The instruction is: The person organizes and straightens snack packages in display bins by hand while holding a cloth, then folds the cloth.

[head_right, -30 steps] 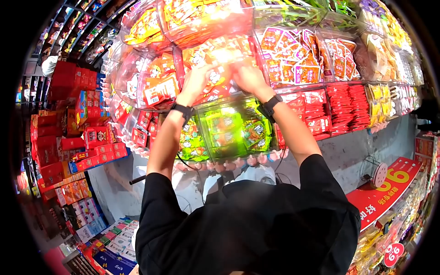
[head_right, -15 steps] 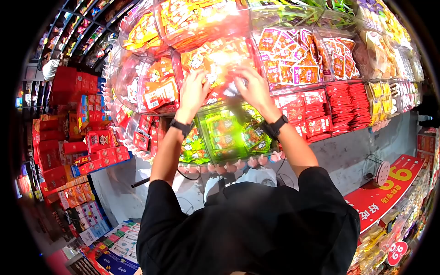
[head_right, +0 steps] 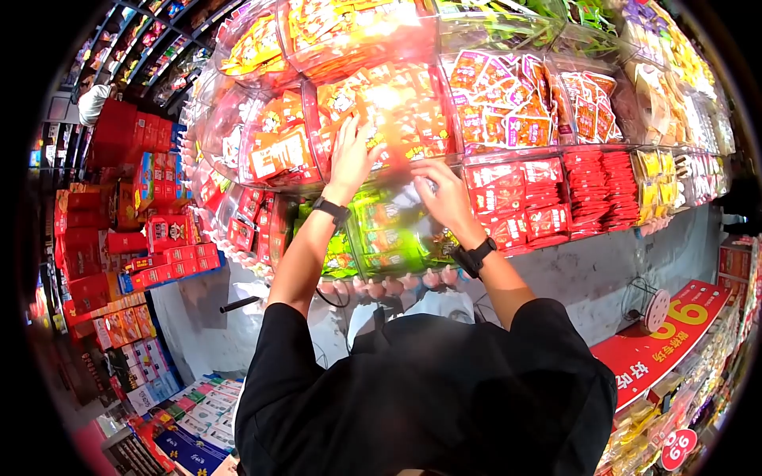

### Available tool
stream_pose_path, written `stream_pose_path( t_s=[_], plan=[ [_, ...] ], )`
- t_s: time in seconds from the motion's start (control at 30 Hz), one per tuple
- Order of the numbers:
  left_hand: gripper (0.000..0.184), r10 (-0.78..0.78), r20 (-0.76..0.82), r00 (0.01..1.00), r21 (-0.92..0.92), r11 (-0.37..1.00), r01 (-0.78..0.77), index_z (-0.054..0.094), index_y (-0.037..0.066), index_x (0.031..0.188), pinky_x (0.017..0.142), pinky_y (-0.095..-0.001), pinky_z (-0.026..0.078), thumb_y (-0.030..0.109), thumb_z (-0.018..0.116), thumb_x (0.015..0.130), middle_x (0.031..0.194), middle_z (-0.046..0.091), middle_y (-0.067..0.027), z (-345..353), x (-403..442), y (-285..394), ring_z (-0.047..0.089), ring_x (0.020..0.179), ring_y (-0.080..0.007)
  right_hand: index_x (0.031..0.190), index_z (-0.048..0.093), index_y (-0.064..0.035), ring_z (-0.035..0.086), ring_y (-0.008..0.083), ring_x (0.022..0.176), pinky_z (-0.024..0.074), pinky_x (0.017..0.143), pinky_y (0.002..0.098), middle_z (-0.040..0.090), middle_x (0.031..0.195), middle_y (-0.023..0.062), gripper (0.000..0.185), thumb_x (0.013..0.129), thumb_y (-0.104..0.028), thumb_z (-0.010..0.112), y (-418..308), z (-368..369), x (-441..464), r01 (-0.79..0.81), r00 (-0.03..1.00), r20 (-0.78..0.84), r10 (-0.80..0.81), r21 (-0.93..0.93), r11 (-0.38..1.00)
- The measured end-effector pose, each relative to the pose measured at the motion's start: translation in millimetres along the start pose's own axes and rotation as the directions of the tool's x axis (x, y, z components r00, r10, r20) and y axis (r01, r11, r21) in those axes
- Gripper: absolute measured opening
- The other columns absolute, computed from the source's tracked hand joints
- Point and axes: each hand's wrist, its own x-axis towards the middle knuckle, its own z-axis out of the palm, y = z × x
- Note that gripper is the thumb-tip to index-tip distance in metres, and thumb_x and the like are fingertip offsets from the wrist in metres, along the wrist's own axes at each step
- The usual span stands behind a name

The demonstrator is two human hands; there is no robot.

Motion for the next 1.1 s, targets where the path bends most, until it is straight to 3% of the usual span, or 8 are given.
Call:
stream_pose_path(
  t_s=[0.23, 0.33, 0.53, 0.7, 0.83, 0.93, 1.03, 1.1],
  plan=[
    [0.064, -0.068, -0.003, 0.998, 0.102, 0.992, 0.068, 0.044, 0.004, 0.140, 0.112, -0.0472, 0.030, 0.031, 0.068, 0.087, 0.147, 0.036, -0.0237, 11.1, -2.6, 14.7, 0.033, 0.137, -0.0392, 0.100, 0.068, -0.0002, 0.063, 0.0257, 0.103, 0.0484, 0.091, 0.0341, 0.067, 0.108, 0.0120, 0.015, 0.087, -0.004, 0.063, 9.1, -18.5, -26.8, -0.050, 0.999, -0.005, 0.050, 0.007, 0.999],
    [0.060, -0.034, -0.110, 0.993, -0.041, 0.999, 0.030, 0.044, 0.003, 0.140, 0.112, -0.0475, 0.031, 0.028, 0.065, 0.090, 0.147, 0.035, -0.0248, -4.5, -11.1, 29.8, 0.032, 0.137, -0.0409, 0.101, 0.068, 0.0002, 0.064, 0.0254, 0.100, 0.0497, 0.087, 0.0331, 0.067, 0.105, 0.0122, 0.016, 0.088, -0.008, 0.063, 11.8, -25.8, -34.5, -0.094, 0.995, -0.039, 0.096, 0.049, 0.994],
    [0.058, -0.126, 0.322, 0.938, -0.702, 0.634, 0.326, 0.041, 0.001, 0.140, 0.107, -0.0399, 0.037, 0.022, 0.064, 0.090, 0.133, 0.051, -0.0193, -7.8, -108.7, 85.5, 0.049, 0.125, -0.0287, 0.104, 0.069, 0.0004, 0.064, 0.0157, 0.094, 0.0495, 0.083, 0.0294, 0.070, 0.101, 0.0103, 0.017, 0.091, -0.008, 0.062, -21.6, -19.5, -55.4, -0.326, 0.941, 0.007, 0.337, 0.273, 0.905],
    [0.057, -0.093, 0.633, 0.768, -0.698, 0.361, 0.619, 0.039, -0.002, 0.139, 0.102, -0.0371, 0.040, 0.025, 0.061, 0.094, 0.131, 0.052, -0.0168, -38.7, -183.2, 129.5, 0.051, 0.121, -0.0238, 0.105, 0.067, 0.0021, 0.060, 0.0110, 0.090, 0.0469, 0.083, 0.0263, 0.068, 0.094, 0.0062, 0.017, 0.094, -0.008, 0.058, -52.4, 11.6, -90.3, -0.377, 0.922, 0.093, 0.375, 0.428, 0.821],
    [0.047, -0.238, 0.603, 0.762, -0.679, 0.347, 0.646, 0.047, -0.002, 0.130, 0.092, -0.0374, 0.047, 0.021, 0.064, 0.092, 0.111, 0.063, -0.0158, -32.3, -235.7, 107.4, 0.060, 0.103, -0.0245, 0.107, 0.065, 0.0023, 0.061, 0.0164, 0.097, 0.0464, 0.088, 0.0293, 0.067, 0.103, 0.0096, 0.020, 0.094, -0.010, 0.057, -53.9, 34.5, -123.9, -0.508, 0.862, 0.260, 0.436, 0.453, 0.733],
    [0.050, -0.326, 0.569, 0.755, -0.683, 0.325, 0.654, 0.048, 0.002, 0.132, 0.089, -0.0366, 0.048, 0.010, 0.065, 0.086, 0.107, 0.065, -0.0193, -45.7, -254.8, 81.5, 0.064, 0.099, -0.0273, 0.117, 0.061, 0.0015, 0.059, 0.0250, 0.110, 0.0435, 0.096, 0.0342, 0.061, 0.117, 0.0149, 0.031, 0.090, -0.013, 0.059, -74.3, 51.5, -131.8, -0.195, 0.958, 0.263, 0.112, 0.317, 0.928],
    [0.053, -0.391, 0.499, 0.773, -0.742, 0.268, 0.615, 0.050, 0.002, 0.129, 0.089, -0.0359, 0.048, 0.003, 0.067, 0.079, 0.111, 0.062, -0.0198, -74.0, -261.6, 55.5, 0.063, 0.102, -0.0317, 0.130, 0.053, -0.0003, 0.052, 0.0317, 0.123, 0.0388, 0.104, 0.0382, 0.054, 0.130, 0.0184, 0.052, 0.080, -0.009, 0.064, -96.0, 75.6, -141.2, -0.161, 0.933, 0.350, 0.080, 0.209, 0.964],
    [0.048, -0.371, 0.435, 0.820, -0.714, 0.413, 0.565, 0.052, 0.001, 0.124, 0.087, -0.0374, 0.048, 0.004, 0.068, 0.079, 0.110, 0.061, -0.0192, -89.6, -279.2, 35.6, 0.061, 0.101, -0.0348, 0.128, 0.055, -0.0006, 0.054, 0.0319, 0.121, 0.0404, 0.103, 0.0382, 0.056, 0.129, 0.0182, 0.052, 0.077, -0.004, 0.065, -106.3, 96.5, -151.3, -0.170, 0.930, 0.354, 0.100, 0.173, 0.970]
  ],
)
